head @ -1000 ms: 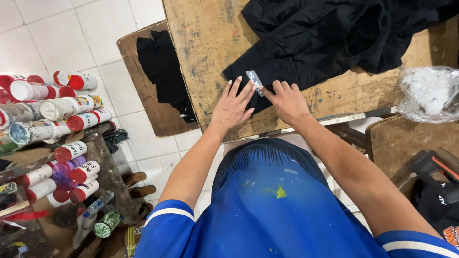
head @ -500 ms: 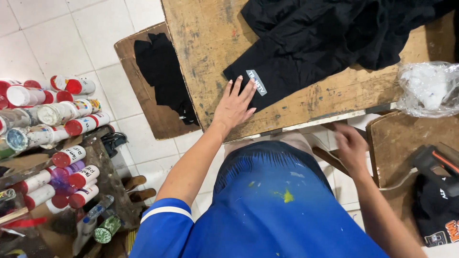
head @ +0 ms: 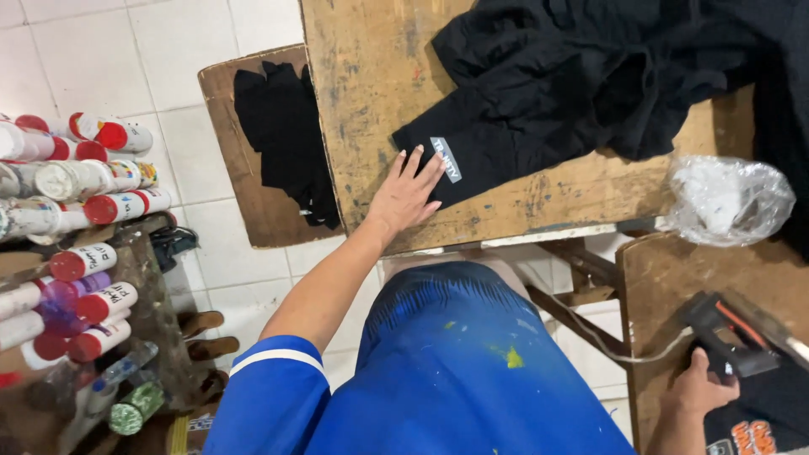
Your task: The person irons a black garment on a wooden board, repeatedly smoothing and adjusting the fabric. They then kneel to adjust a label on the garment before returning it to the board.
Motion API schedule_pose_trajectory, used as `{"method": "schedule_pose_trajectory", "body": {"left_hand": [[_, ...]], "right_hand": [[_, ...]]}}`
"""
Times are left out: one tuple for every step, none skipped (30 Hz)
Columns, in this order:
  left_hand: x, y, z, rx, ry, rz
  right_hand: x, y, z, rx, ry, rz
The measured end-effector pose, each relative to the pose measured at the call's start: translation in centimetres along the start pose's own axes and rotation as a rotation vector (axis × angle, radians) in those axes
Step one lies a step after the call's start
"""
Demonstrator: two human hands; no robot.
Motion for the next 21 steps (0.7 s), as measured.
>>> {"method": "schedule_pose_trajectory", "body": {"left_hand": [[0.0, 0.2, 0.0, 0.01, 0.0, -0.009], [-0.1, -0.1, -0.1, 0.018, -0.007, -0.013], [-0.1, -0.2, -0.2, -0.004, 0.0, -0.033], [-0.1, -0.3, -0.3, -0.026, 0.006, -0.053], [0.1, -0.1, 0.3, -0.019, -0.001, -0.058], [0.0, 0.0, 0.2, -0.012, -0.005, -0.056], [-0.1, 0.0, 0.1, -0.005, -0.008, -0.055], [0.0, 0.0, 0.0, -0.006, -0.014, -0.052], [0.0, 0.0, 0.0, -0.004, -0.012, -0.058], [0.0, 0.1, 0.1, 0.0, -0.007, -0.065], [-0.2, 0.1, 0.1, 0.0, -0.01, -0.062], [-0.1, 0.1, 0.1, -0.007, -0.01, -0.06], [-0.1, 0.2, 0.1, -0.014, -0.011, -0.057], [0.0, 0.2, 0.2, -0.013, -0.011, -0.057], [0.0, 0.3, 0.2, -0.006, -0.011, -0.04], [0.1, 0.3, 0.1, -0.001, -0.011, -0.025], [0.0, 0.4, 0.1, -0.001, -0.012, -0.026], [-0.1, 0.4, 0.1, -0.003, -0.004, -0.034], [-0.2, 0.5, 0.1, -0.004, 0.004, -0.041], [-0.2, 0.3, 0.1, -0.007, 0.014, -0.032], [-0.2, 0.2, 0.0, -0.019, 0.012, -0.038]], "right_hand": [[0.1, 0.3, -0.6, 0.098, -0.108, -0.026], [-0.2, 0.7, -0.6, 0.106, -0.113, -0.032], [-0.5, 1.0, -0.7, 0.1, -0.218, -0.037], [-0.8, 1.4, -0.6, 0.092, -0.323, -0.046], [-0.7, 0.9, -1.1, 0.099, -0.328, -0.053], [-0.5, 1.3, -1.6, 0.072, -0.346, -0.035], [-0.4, 1.6, -2.1, 0.045, -0.363, -0.018], [-0.7, 1.8, -2.2, 0.041, -0.368, -0.021], [-1.1, 1.9, -2.2, 0.055, -0.28, 0.003], [-1.3, 1.8, -2.0, 0.07, -0.19, 0.028], [-1.5, 1.8, -2.5, 0.068, -0.194, 0.027], [-1.4, 1.9, -3.0, 0.053, -0.28, 0.024], [-1.3, 2.0, -3.5, 0.036, -0.366, 0.021], [-3.3, 1.6, -3.1, 0.037, -0.367, 0.021], [-5.2, 1.3, -2.9, 0.126, -0.518, 0.005], [-6.9, 1.2, -2.7, 0.215, -0.667, -0.018], [-8.1, 1.5, -5.3, 0.214, -0.666, -0.019], [-9.1, 1.8, -7.6, 0.084, -0.649, -0.192], [-10.1, 2.2, -10.0, -0.049, -0.629, -0.364], [-8.1, 2.7, -13.9, -0.051, -0.629, -0.351], [-6.4, 3.6, -17.4, 0.076, -0.423, -0.485]]}}
Point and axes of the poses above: each hand's wrist, its own x-axis away from the middle knuckle, its own y-axis out of the palm, z = x × y, the point moved 2 cm from there along -x, towards the middle knuckle, and after that the axes turned 7 degrees about -z, right-handed, at the moved point
